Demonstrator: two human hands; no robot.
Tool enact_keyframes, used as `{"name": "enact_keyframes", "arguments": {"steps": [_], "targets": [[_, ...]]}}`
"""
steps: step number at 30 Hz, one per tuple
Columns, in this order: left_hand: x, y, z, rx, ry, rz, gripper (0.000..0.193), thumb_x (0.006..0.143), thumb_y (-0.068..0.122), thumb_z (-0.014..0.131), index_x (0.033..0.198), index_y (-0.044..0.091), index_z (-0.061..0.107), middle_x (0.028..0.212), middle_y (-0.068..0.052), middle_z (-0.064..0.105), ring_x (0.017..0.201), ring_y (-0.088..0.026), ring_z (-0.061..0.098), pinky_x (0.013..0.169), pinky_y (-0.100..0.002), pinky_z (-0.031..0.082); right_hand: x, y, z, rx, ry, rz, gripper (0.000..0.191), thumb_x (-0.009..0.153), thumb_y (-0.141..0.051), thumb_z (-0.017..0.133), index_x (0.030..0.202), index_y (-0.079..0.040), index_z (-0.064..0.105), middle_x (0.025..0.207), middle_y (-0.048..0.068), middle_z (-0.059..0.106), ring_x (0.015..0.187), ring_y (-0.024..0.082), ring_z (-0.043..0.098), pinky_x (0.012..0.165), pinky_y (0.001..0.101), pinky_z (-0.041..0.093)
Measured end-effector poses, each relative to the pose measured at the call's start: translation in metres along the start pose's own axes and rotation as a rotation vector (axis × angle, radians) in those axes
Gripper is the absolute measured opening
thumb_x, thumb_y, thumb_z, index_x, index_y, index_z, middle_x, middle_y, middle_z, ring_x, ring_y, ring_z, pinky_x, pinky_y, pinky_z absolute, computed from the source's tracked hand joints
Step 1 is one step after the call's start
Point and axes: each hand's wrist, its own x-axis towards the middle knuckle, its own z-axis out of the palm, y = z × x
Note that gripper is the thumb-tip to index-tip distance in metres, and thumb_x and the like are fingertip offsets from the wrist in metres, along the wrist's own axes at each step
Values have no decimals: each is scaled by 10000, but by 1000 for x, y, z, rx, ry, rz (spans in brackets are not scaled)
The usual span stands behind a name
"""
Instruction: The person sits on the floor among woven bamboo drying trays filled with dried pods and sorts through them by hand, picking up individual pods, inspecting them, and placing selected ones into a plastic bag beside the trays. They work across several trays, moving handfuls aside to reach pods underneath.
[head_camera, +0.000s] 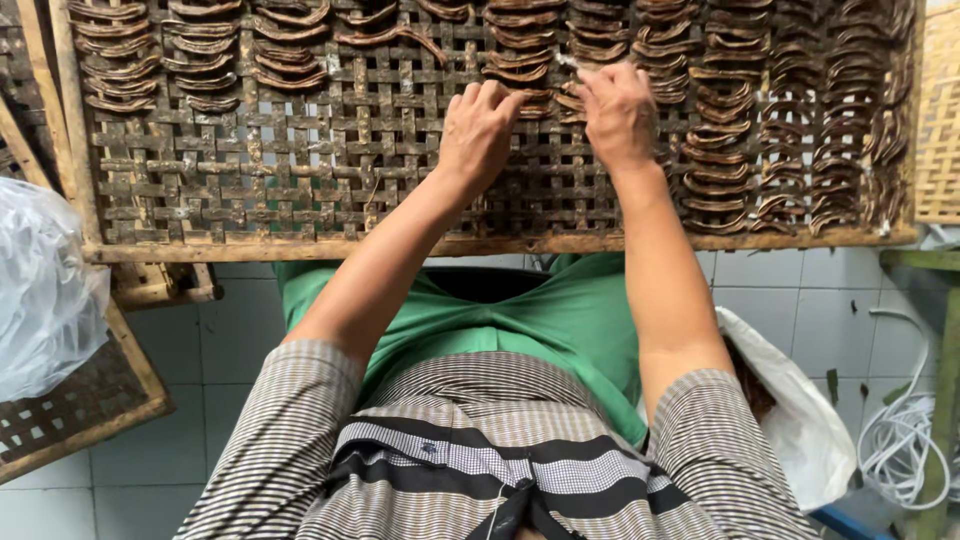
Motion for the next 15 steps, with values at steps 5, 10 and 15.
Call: {"name": "enact_keyframes", "arguments": {"steps": [5, 10, 15], "targets": [[27, 2, 16, 139, -45, 38, 289, 869, 66, 620, 1148, 96, 688, 1055, -88, 571, 1029, -281, 543, 853, -417, 442, 14, -8, -1, -8, -96, -1, 146, 895, -135, 791, 1040, -125, 791, 1042, 99, 611, 992, 313, 569, 880, 439, 499], [39, 5, 17, 198, -126, -46, 149, 862, 112, 634, 1004, 105, 678, 1072, -79, 579, 1052, -283, 536, 887, -433, 428, 16, 1, -5, 122, -179, -36, 163, 866, -90, 761, 1008, -77, 682, 1073, 110, 614, 1051, 331, 553, 952, 465, 476], [42, 5, 13, 108, -95, -86, 76, 882, 156, 659, 930, 129, 711, 1052, -77, 590, 1042, -290, 530, 882, -459, 396, -5, 19, 1, 534, 40, 476, 111, 1083, -139, 620, 1121, -81, 533, 1001, 56, 621, 872, 203, 615, 778, 358, 539]]}}
